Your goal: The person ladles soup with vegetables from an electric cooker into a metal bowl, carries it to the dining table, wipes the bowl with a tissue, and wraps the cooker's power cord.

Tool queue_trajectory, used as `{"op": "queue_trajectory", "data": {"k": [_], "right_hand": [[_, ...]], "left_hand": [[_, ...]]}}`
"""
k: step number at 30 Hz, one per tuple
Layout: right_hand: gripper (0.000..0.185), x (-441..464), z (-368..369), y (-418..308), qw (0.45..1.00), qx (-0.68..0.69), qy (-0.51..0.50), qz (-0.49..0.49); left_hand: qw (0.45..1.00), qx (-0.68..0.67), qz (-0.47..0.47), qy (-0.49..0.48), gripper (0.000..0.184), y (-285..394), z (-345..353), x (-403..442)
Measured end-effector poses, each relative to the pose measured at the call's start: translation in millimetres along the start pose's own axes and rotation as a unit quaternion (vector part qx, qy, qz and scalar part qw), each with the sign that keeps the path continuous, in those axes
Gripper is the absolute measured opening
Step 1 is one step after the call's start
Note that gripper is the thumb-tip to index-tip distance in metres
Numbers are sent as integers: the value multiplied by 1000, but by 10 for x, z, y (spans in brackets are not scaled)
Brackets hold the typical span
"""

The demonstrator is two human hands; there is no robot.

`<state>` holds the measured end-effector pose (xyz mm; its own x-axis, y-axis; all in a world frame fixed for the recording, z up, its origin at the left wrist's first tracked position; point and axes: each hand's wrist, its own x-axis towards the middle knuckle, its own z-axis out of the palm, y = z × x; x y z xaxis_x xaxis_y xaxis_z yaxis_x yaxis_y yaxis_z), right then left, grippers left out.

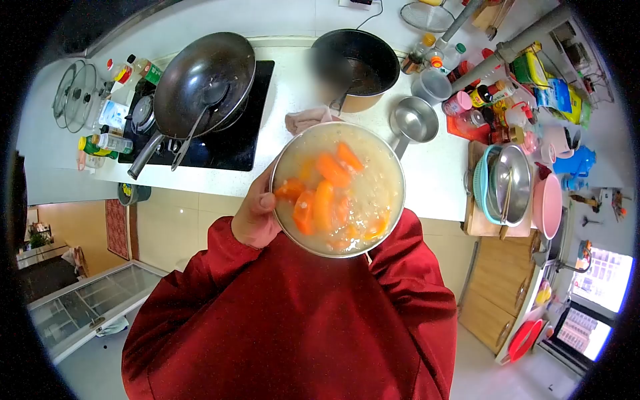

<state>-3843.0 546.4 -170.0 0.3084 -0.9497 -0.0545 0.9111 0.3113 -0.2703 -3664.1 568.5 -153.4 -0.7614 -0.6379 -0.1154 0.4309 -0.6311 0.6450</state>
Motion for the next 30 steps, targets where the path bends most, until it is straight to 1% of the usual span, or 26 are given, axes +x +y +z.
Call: {"op": "queue_trajectory", "data": {"k": [6,9,11,12,14,16,17,18,20,21,22,23,25,26,30], "right_hand": [[67,-69,34,57,999,12,-25,32],[68,-175,94,72,997,20,-49,58],[68,-193,199,10,993,18,-63,102],[70,-184,276,-46,986,15,-63,151],[69,-174,317,-3,992,7,2,124],[66,-163,235,20,994,7,38,100],[63,-156,70,29,995,10,42,91],[61,-132,64,44,996,13,46,81],[52,-270,193,62,995,65,52,55],[50,-280,246,66,997,61,34,45],[47,-290,299,69,998,56,15,34],[46,-245,311,73,999,22,-25,26],[44,-169,241,63,997,-32,-75,7],[43,-133,108,70,995,-51,-85,-3],[39,-122,-42,14,985,-144,-84,-51]], "left_hand": [[999,-32,0,-7,118,29,27,-5],[1000,-30,-7,7,119,-3,5,-21],[1000,-23,-9,12,117,29,62,-20],[1000,-20,-10,14,117,42,84,-16],[999,-36,-6,13,117,37,92,1],[999,-42,-1,12,115,30,88,2],[999,-41,1,11,113,21,81,-2],[999,-40,4,11,112,16,77,-5],[998,-51,-12,25,115,37,81,-14],[998,-56,-21,32,117,43,83,-16],[998,-62,-16,27,114,32,73,-17],[997,-68,-11,22,110,6,52,-18],[997,-75,0,21,105,-67,-14,-19],[997,-74,6,25,104,-120,-65,-18],[998,-53,26,33,98,-179,-104,-5]]}}
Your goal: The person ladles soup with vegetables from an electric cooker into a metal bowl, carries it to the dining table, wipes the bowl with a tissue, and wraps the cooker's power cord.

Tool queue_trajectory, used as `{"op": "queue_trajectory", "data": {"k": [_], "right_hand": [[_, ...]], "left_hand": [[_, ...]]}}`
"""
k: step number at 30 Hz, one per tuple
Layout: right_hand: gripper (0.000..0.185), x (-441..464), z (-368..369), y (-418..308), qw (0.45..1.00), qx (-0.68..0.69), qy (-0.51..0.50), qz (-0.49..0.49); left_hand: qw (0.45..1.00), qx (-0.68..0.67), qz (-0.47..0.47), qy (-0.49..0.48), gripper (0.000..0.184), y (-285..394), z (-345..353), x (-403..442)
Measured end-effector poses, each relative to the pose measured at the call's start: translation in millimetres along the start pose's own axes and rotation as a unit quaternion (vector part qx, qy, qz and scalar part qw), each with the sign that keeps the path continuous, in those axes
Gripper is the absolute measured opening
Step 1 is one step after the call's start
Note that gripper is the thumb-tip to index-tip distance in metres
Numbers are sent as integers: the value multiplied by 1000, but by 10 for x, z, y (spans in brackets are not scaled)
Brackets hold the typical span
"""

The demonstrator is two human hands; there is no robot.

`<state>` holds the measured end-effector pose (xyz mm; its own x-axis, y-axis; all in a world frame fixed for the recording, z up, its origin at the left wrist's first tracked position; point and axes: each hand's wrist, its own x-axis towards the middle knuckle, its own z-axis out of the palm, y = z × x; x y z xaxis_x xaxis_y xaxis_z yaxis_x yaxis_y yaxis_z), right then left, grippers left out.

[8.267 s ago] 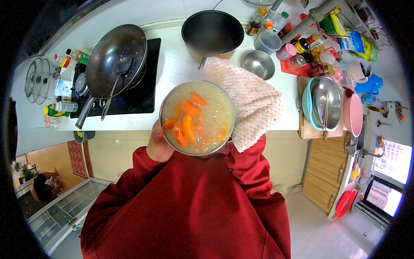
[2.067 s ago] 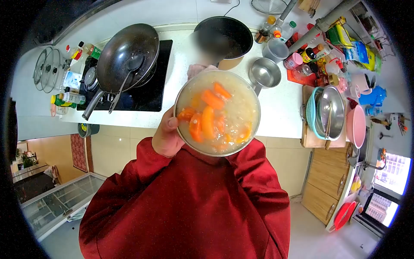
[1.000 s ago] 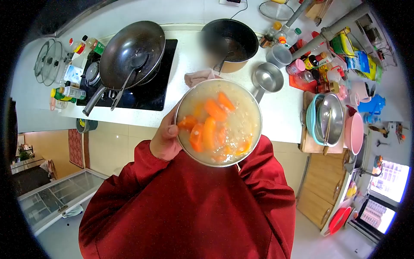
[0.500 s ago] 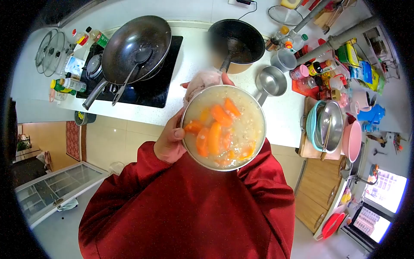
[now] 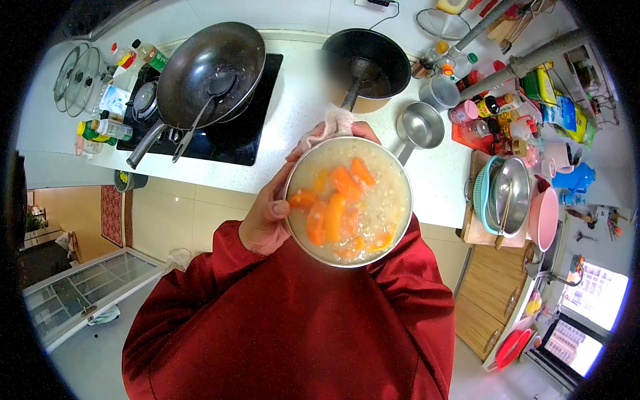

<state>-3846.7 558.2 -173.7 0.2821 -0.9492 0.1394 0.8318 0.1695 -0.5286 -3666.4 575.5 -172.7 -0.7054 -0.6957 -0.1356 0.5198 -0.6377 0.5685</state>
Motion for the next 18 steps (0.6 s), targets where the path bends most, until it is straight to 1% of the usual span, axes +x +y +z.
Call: {"op": "queue_trajectory", "data": {"k": [3,6,9,11,13,15,18], "right_hand": [[36,37,-133,-28,999,-21,-20,-20],[31,33,-17,-121,1000,15,-10,9],[49,-14,-68,-87,999,26,48,0],[46,-55,-33,-82,996,-14,75,-38],[43,-59,-38,-105,995,-45,61,-59],[39,-29,-89,-171,996,-67,6,-63],[35,5,-17,-173,997,18,-30,-69]], "left_hand": [[1000,-2,22,4,98,-45,16,-1],[1000,14,-10,13,93,-13,54,-42],[999,21,-28,18,90,12,87,-59],[999,16,-31,20,87,24,98,-69],[999,13,-32,16,85,29,100,-74],[999,11,-31,5,85,31,96,-75],[999,6,-39,2,88,0,41,-78]]}}
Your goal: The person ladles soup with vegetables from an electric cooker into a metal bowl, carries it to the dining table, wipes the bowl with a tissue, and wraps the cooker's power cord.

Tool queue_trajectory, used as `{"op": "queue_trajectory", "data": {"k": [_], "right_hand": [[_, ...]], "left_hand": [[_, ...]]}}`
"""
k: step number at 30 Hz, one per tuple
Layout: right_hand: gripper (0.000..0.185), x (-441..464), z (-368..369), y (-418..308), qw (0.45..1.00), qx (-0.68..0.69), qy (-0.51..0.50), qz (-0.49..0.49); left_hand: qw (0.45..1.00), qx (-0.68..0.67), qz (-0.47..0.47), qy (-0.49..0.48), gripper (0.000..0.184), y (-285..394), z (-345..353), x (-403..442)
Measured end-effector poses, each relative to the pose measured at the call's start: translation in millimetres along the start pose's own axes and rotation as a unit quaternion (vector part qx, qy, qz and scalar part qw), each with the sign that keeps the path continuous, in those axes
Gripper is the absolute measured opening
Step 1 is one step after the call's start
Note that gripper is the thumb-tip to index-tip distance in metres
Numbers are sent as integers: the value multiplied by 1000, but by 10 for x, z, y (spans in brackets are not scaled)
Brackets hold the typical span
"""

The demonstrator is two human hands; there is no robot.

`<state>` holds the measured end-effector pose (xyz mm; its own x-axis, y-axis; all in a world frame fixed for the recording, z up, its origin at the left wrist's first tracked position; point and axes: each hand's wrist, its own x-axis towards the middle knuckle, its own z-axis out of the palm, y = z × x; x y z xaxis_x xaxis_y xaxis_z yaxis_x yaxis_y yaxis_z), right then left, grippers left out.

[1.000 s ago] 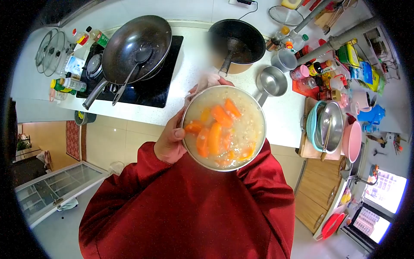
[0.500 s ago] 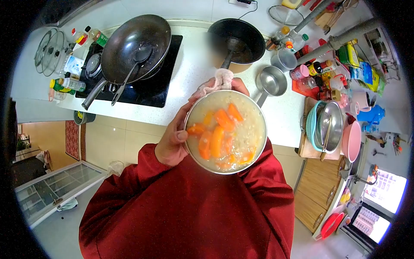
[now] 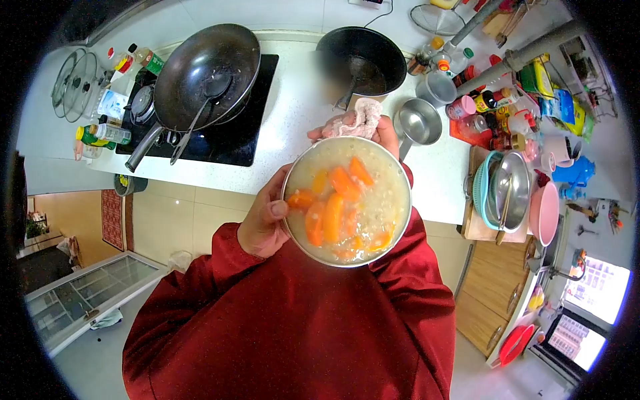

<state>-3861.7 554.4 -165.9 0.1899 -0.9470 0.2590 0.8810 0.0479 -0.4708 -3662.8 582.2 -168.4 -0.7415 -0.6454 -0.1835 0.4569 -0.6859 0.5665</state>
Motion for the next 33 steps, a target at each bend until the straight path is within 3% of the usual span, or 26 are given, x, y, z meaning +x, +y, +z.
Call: {"op": "queue_trajectory", "data": {"k": [3,15,18,24,29,33], "right_hand": [[49,-17,-153,-38,998,44,6,31],[52,-82,-140,-83,996,77,45,-16],[53,-159,-50,-126,988,111,111,-13],[54,-194,-79,-12,985,122,100,-67],[57,-249,-48,6,969,107,196,-103],[62,-285,25,-26,968,121,190,-111]], "left_hand": [[1000,2,4,-8,89,2,-7,-10],[999,22,-16,-30,71,88,83,-31],[999,27,-8,-15,67,91,88,-27],[1000,28,4,-9,65,90,56,-18],[1000,8,7,-9,65,52,69,-2],[1000,7,18,-11,67,52,82,8]]}}
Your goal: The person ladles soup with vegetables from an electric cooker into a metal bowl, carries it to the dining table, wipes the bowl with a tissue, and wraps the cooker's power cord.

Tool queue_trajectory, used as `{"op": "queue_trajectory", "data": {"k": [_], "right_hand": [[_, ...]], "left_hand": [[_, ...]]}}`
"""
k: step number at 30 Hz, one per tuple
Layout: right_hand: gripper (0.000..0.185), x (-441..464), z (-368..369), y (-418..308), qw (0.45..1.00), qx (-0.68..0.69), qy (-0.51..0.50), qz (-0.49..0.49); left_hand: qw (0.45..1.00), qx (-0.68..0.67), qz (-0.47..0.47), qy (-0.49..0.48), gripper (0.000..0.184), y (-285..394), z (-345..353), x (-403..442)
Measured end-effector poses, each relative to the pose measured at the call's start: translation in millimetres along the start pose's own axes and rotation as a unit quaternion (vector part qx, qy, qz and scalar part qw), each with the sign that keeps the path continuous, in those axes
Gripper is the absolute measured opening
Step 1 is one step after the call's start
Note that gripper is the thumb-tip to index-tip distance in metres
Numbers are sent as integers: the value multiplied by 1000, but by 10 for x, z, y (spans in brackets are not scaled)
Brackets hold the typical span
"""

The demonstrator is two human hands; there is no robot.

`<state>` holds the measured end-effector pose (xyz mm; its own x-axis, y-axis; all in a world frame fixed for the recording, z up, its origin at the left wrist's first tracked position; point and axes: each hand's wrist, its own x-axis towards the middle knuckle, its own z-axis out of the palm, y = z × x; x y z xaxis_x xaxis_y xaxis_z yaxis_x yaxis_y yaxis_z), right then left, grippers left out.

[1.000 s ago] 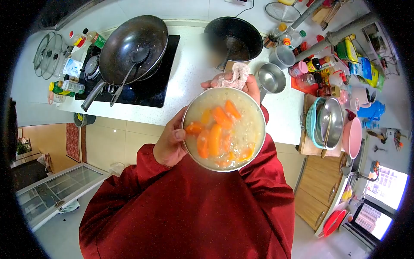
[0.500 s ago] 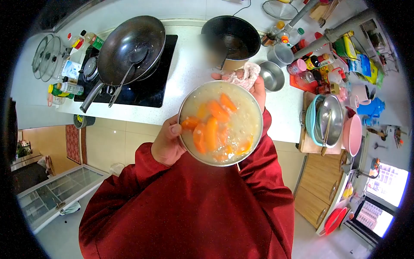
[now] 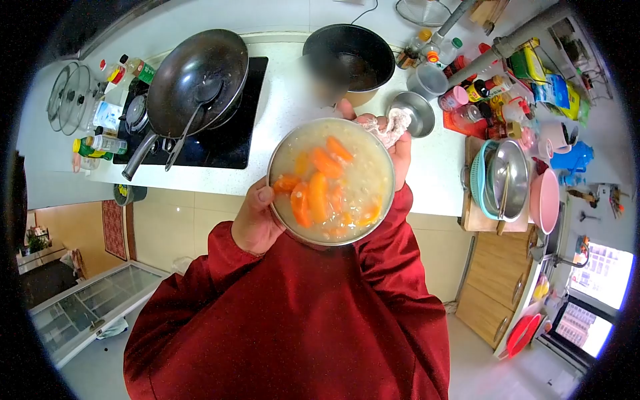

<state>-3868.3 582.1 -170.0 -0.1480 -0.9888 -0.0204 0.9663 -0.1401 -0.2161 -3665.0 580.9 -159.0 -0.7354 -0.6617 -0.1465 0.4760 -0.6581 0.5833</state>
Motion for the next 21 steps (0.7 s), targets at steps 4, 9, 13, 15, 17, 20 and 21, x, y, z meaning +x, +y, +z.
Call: {"op": "queue_trajectory", "data": {"k": [4,9,13,15,17,20,21], "right_hand": [[64,-16,-121,-31,999,-18,-23,-21],[63,-72,-116,-157,998,-37,-13,-42],[64,-80,-302,-307,991,-49,-90,-81],[63,-117,-305,-341,988,-65,-82,-116],[62,-168,-265,-372,988,-56,-85,-116],[55,-244,-249,-434,988,-45,-73,-125],[52,-272,-250,-453,988,-42,-66,-130]], "left_hand": [[1000,12,10,4,68,15,31,7],[1000,17,17,-1,66,-27,12,61],[999,36,17,-12,62,-22,76,136],[999,39,14,-16,60,-25,109,166],[999,32,15,-20,59,-46,132,196],[999,19,16,-22,58,-69,185,225],[1000,13,16,-21,58,-75,204,230]]}}
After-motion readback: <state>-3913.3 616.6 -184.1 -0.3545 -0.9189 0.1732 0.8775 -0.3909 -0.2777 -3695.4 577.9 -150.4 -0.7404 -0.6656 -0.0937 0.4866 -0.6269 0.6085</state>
